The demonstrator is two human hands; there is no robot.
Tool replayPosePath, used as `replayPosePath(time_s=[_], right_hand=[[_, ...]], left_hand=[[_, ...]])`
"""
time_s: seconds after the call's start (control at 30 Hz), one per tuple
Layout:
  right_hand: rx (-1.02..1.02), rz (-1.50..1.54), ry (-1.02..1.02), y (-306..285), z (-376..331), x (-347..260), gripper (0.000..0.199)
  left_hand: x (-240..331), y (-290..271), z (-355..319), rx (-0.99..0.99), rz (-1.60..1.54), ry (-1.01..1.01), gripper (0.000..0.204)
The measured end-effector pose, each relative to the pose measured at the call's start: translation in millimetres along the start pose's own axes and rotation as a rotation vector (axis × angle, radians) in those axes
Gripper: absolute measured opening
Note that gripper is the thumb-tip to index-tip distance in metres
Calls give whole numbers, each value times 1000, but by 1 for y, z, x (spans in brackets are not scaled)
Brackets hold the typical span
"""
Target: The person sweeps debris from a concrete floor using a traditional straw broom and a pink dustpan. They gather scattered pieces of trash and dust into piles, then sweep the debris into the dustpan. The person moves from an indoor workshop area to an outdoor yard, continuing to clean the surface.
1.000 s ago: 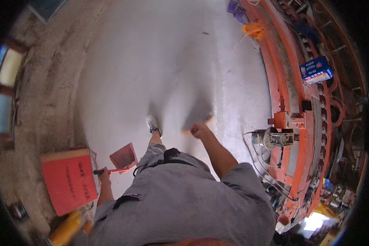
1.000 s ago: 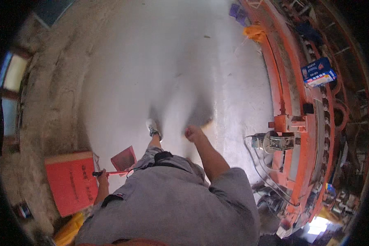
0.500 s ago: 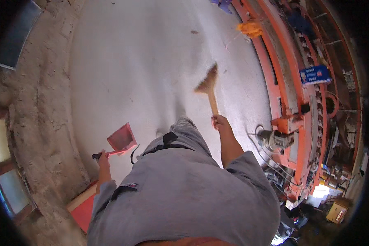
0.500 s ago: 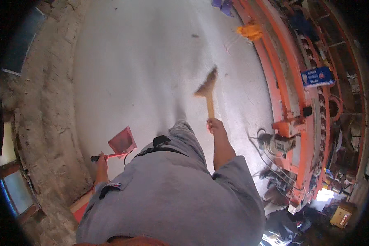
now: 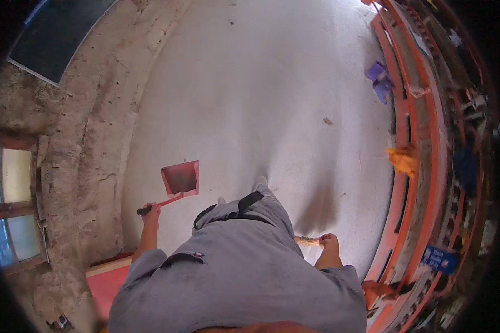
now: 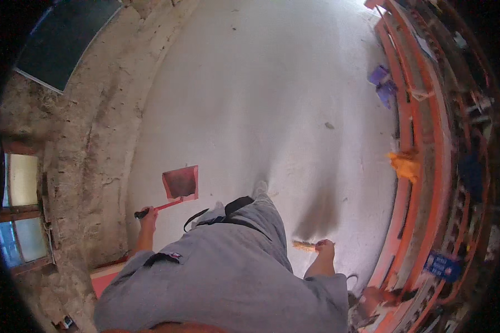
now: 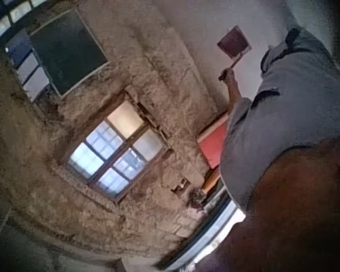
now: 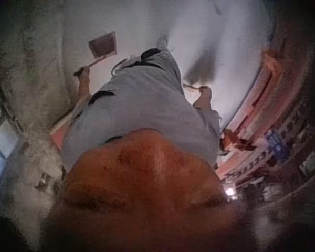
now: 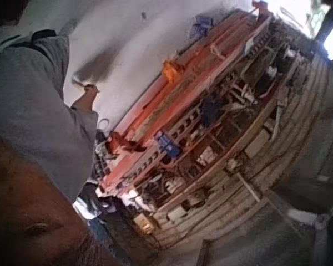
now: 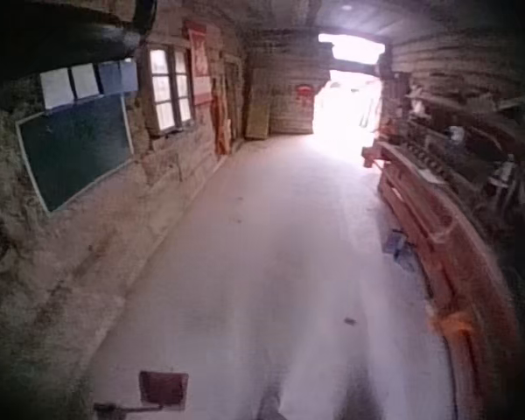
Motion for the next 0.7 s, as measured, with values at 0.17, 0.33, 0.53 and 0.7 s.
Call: replayPosePath(time_s=[0.17, 0.33, 0.53, 0.7], right_hand=[[-260, 61, -211, 4, 41, -174, 35], [39, 493, 315, -34, 179, -286, 12], [124, 8, 128, 97, 240, -512, 9], [38, -254, 9, 250, 257, -705, 7]], left_hand=[[48, 64, 16, 84, 98, -9, 16], [30, 203, 102, 117, 80, -167, 17], [73, 296, 227, 179, 284, -209, 15], [81, 378, 343, 111, 143, -241, 12]])
Point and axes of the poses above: each hand's wrist, its own z-axis towards the middle knuckle, its own y-axis out of the palm, x = y × z, the point moved 9 cm from there along z, towards the middle knuckle, and after that the axes turned 15 degrees about -z, right-handed, at the moved point
